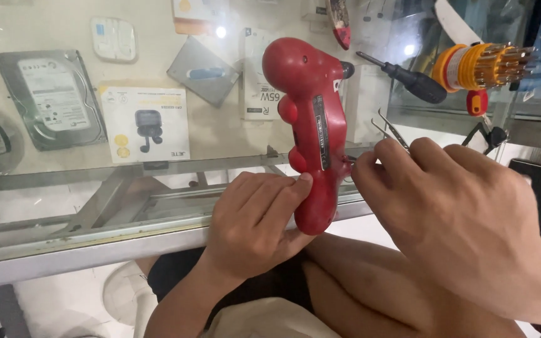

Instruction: Unscrewing and disassembling a red game controller using a screwdriver and tweezers on a glass repair bench.

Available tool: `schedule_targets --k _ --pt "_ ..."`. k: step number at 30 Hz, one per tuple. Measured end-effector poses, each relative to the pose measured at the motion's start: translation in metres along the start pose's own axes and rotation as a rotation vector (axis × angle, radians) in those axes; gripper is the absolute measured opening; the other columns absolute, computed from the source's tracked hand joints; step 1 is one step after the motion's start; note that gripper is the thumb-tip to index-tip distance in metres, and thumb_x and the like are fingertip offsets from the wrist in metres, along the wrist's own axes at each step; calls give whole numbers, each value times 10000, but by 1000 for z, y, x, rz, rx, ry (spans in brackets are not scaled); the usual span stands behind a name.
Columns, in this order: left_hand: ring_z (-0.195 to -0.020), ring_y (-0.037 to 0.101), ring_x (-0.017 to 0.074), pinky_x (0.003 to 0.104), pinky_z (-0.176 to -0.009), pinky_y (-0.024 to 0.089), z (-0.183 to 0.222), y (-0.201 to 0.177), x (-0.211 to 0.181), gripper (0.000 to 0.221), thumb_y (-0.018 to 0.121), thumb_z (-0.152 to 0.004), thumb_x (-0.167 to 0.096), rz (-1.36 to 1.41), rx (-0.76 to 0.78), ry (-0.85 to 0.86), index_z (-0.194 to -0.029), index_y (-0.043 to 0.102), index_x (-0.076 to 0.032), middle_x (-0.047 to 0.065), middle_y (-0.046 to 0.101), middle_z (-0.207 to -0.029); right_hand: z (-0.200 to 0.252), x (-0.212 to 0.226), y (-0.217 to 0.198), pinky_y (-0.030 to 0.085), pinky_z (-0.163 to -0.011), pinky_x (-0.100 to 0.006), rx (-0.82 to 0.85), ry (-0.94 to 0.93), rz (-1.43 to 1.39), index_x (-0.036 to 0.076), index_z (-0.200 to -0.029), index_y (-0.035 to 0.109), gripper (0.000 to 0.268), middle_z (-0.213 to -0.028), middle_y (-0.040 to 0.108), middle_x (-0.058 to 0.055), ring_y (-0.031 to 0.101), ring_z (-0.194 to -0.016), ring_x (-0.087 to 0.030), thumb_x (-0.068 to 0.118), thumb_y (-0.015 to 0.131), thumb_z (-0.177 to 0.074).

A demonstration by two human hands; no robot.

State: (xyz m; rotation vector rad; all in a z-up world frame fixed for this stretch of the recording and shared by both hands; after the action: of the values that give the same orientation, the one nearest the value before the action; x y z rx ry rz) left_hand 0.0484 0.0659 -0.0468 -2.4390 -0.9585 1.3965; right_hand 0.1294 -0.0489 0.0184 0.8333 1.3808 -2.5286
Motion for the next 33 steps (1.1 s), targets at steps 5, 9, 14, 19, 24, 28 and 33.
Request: schedule_targets --k 5,9,14,19,24,28,33 --pt "-811 702 244 386 -761 614 0 -1 -2 241 776 -986 -145 0 17 28 -1099 685 46 128 729 -948 -3 6 -9 340 -578 -256 -187 -92 65 208 -821 575 400 -756 505 46 512 -642 -125 186 675 -1208" --pt "-820 716 233 364 -771 625 -2 -3 -4 289 769 -1005 -207 -14 -3 43 -1080 703 64 126 725 -933 -2 6 -6 343 -555 -280 -199 -143 -17 195 -735 482 449 -779 501 2 484 -624 -168 19 615 -1126" --pt "-839 721 229 352 -773 624 -3 -4 -4 267 797 -992 -156 6 8 39 -1096 689 65 125 730 -963 1 11 -6 338 -567 -262 -299 -239 85 147 -778 587 371 -807 555 -13 474 -640 -153 87 675 -1133" --pt "-852 712 253 368 -805 630 -4 -5 -3 267 790 -987 -167 29 14 14 -1081 688 61 125 725 -978 3 14 -3 320 -579 -280 -369 -316 86 79 -853 662 197 -837 554 -36 543 -708 -166 -11 682 -1027" --pt "-851 726 276 373 -798 635 -4 -7 0 336 805 -989 -238 61 5 -22 -1094 676 53 146 735 -973 4 20 -1 389 -596 -273 -506 -464 233 -66 -969 758 135 -826 580 -102 568 -715 -178 -2 638 -970" --pt "-858 698 279 366 -786 599 -3 -6 4 358 830 -951 -272 83 21 -73 -1077 669 21 125 721 -971 8 25 -8 380 -600 -291 -549 -432 284 -33 -994 755 145 -798 569 -86 562 -720 -194 27 624 -977" --pt "-1058 671 298 381 -934 589 -7 -8 4 424 817 -934 -271 97 75 -176 -1181 604 -1 159 648 -1153 6 15 -20 374 -660 -276 -501 -195 223 136 -1184 723 228 -953 608 -55 565 -736 -184 142 607 -987"
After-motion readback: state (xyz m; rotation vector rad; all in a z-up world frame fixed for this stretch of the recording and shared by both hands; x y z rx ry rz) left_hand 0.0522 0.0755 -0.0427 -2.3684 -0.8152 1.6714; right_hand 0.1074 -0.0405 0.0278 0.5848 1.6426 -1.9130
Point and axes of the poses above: each hand's wrist, its own z-axis away from the middle knuckle, its own y-axis out of the palm, x = y × z, the point moved 7 cm from there along -z, towards the middle knuckle
